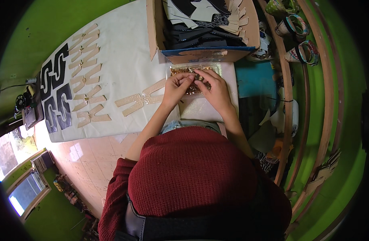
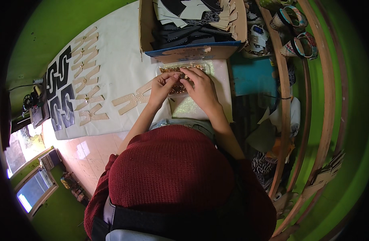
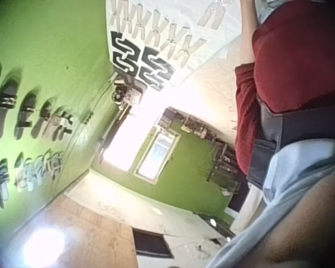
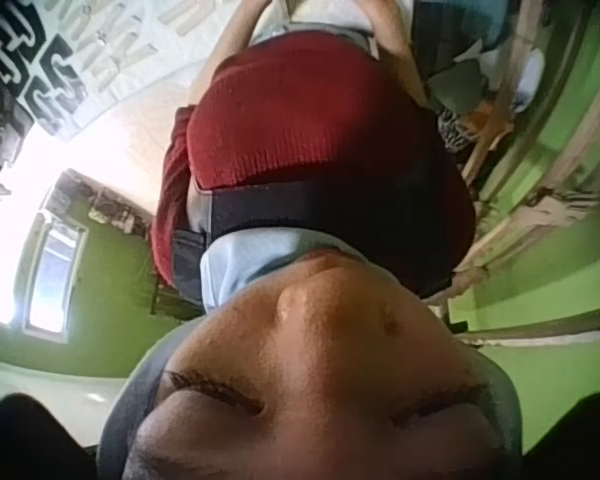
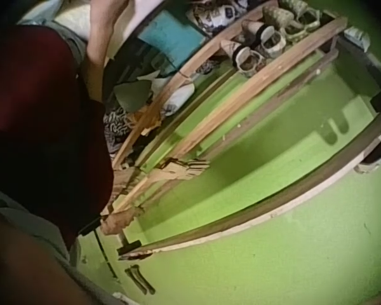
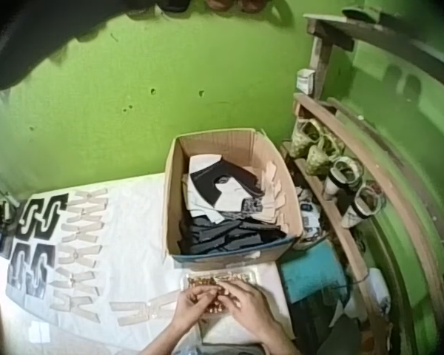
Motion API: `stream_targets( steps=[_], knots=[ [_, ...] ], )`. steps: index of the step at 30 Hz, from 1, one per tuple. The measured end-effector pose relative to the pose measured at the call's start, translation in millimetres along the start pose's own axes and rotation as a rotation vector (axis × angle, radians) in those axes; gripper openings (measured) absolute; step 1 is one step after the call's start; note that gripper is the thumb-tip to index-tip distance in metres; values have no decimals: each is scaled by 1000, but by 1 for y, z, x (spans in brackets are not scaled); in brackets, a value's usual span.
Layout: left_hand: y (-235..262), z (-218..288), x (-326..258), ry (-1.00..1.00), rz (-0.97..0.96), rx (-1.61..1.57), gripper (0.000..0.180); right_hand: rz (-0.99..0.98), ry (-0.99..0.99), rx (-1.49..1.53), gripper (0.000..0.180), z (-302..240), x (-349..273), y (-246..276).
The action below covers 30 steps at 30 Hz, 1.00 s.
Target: Attach metal buckles or ornaments to leather shoe components and organize them on a work surface.
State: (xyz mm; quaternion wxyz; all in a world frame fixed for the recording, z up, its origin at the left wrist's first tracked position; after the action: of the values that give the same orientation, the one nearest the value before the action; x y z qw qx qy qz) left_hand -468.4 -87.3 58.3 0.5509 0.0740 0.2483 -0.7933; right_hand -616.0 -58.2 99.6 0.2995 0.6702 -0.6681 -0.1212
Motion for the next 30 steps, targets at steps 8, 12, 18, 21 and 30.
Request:
stream_targets(
  steps=[8, 12, 18, 21, 30],
  knots=[
    [-1, 2, -1, -12, 19, 140, 18, 13, 44, 59, 28, 4, -2, 2],
    [1, -2, 1, -72, 10, 187, 19, -23, -75, 163, 26, 7, -3, 0],
    [2, -3, 2, -76, 13, 94, 20, 18, -151, 366, 23, 4, -3, 1],
    [2, -4, 2, -65, 32, 47, 20, 64, -142, 507, 25, 17, -5, -3],
    [11, -3, 0, -93, 115, 99, 18, -3, -352, 1051, 33, 23, -9, 6]
  ],
)
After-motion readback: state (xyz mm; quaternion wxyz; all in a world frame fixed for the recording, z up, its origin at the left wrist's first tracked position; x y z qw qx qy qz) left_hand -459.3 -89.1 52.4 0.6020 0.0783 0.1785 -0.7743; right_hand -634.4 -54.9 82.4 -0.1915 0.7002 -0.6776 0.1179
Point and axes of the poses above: each hand's wrist, its own x-axis towards the middle knuckle, its own y-axis out of the back of the hand, z = x × y, the point moved 2 cm from there along x, towards the middle knuckle, and after that the axes turned 7 degrees about y, right-handed, at the moved point
